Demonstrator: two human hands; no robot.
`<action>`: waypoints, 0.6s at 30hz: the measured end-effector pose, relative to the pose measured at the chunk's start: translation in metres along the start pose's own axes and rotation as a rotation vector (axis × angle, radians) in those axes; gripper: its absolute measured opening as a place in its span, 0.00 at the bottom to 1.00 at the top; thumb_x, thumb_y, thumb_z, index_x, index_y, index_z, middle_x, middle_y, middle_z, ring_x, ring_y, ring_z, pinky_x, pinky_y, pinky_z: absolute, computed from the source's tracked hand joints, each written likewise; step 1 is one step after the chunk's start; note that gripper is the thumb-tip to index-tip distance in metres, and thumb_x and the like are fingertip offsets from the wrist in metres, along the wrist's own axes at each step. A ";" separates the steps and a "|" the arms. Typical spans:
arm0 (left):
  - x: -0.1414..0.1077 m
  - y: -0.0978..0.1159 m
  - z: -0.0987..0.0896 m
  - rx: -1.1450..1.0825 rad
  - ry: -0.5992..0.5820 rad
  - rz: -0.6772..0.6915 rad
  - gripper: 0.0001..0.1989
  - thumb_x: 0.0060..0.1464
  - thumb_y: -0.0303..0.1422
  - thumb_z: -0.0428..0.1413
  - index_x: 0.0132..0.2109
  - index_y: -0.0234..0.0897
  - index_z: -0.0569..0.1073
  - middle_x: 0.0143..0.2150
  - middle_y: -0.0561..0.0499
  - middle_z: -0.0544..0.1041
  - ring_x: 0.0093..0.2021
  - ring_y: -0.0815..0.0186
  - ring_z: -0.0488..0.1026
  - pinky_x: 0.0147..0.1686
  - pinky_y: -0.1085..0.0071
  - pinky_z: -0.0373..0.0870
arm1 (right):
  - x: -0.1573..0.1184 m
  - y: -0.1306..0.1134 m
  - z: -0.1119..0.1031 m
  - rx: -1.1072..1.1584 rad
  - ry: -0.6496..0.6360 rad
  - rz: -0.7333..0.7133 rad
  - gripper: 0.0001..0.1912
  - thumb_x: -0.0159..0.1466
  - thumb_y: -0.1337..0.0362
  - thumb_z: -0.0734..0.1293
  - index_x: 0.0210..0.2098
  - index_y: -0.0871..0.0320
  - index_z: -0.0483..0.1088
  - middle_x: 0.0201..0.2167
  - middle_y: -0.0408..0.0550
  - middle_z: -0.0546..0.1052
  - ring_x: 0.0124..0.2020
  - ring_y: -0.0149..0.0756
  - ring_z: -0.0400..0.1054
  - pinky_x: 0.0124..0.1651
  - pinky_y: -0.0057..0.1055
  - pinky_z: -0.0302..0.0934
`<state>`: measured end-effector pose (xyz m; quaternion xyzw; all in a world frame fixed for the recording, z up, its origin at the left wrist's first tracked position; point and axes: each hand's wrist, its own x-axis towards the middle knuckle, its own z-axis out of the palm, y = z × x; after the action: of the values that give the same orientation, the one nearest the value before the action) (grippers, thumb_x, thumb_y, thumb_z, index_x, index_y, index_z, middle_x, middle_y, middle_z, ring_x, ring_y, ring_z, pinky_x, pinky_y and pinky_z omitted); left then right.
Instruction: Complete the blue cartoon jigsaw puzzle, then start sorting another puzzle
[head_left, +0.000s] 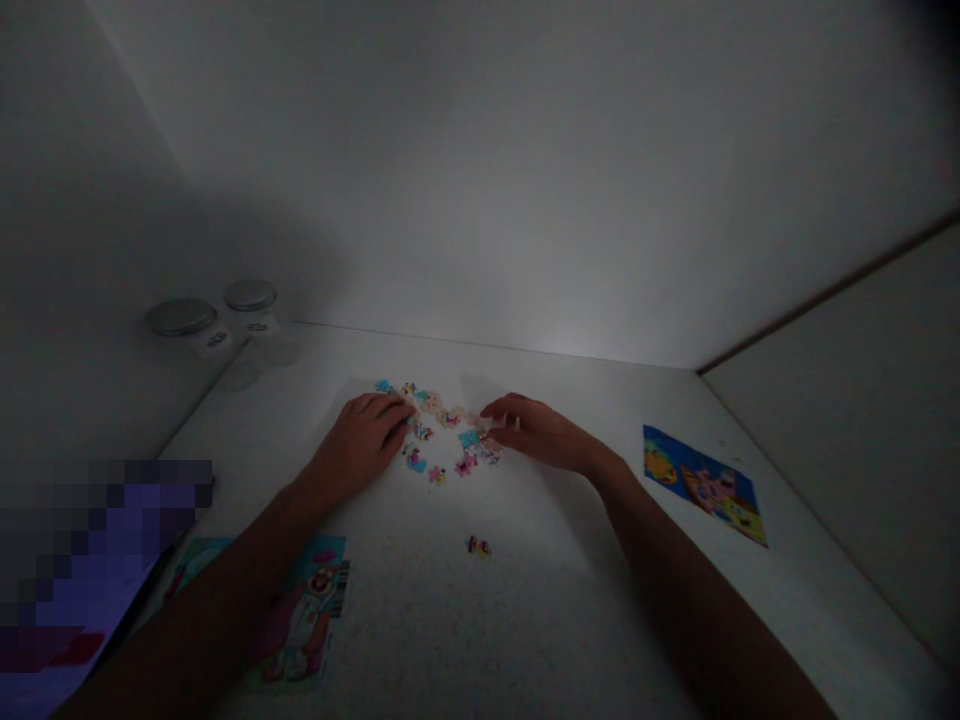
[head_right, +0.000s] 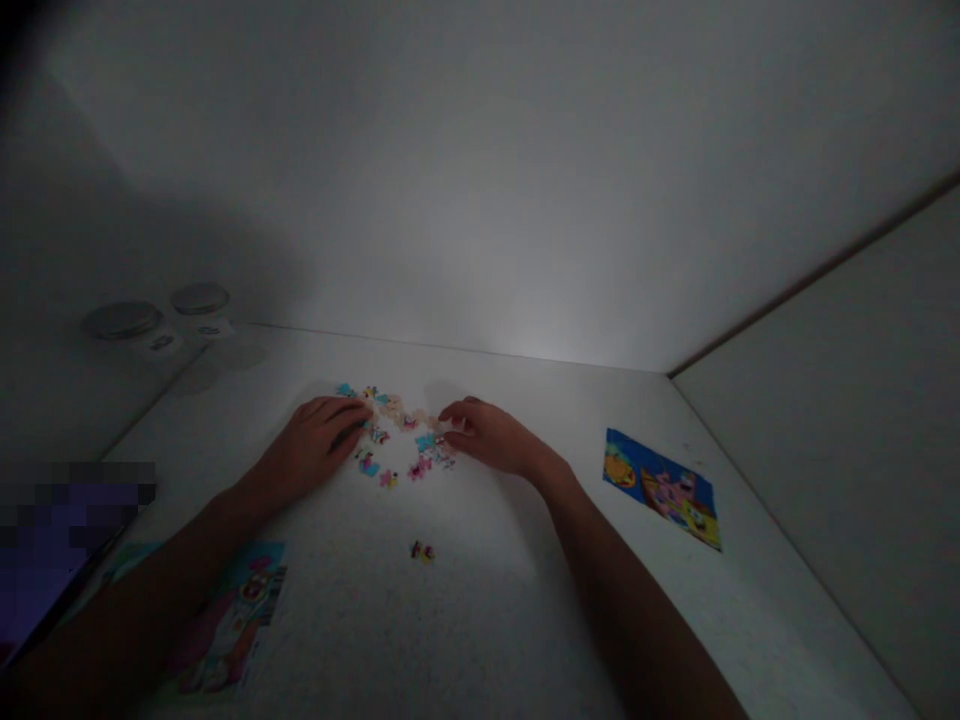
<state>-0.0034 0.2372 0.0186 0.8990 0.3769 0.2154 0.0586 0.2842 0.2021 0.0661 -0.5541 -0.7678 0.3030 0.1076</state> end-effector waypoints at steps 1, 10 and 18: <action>0.000 0.000 0.000 0.002 -0.001 -0.002 0.16 0.64 0.35 0.45 0.53 0.36 0.71 0.55 0.45 0.72 0.54 0.57 0.66 0.55 0.55 0.61 | 0.001 0.001 0.001 0.022 -0.008 -0.026 0.16 0.63 0.61 0.64 0.49 0.57 0.70 0.42 0.51 0.71 0.38 0.34 0.66 0.42 0.31 0.61; 0.000 -0.002 -0.003 -0.038 -0.017 -0.010 0.17 0.63 0.35 0.44 0.53 0.37 0.71 0.53 0.44 0.73 0.53 0.56 0.67 0.53 0.54 0.63 | -0.002 0.002 -0.002 0.042 -0.120 -0.050 0.16 0.61 0.61 0.67 0.48 0.57 0.69 0.41 0.50 0.69 0.39 0.35 0.65 0.42 0.32 0.61; -0.002 -0.006 -0.009 0.010 0.001 -0.042 0.17 0.61 0.29 0.44 0.54 0.37 0.70 0.52 0.44 0.73 0.53 0.58 0.67 0.54 0.56 0.63 | -0.004 -0.001 -0.002 -0.116 -0.117 0.096 0.14 0.59 0.59 0.68 0.42 0.58 0.68 0.38 0.50 0.72 0.35 0.37 0.67 0.36 0.31 0.59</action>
<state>-0.0120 0.2394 0.0243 0.8912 0.3966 0.2125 0.0584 0.2861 0.1985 0.0684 -0.5770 -0.7616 0.2946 0.0158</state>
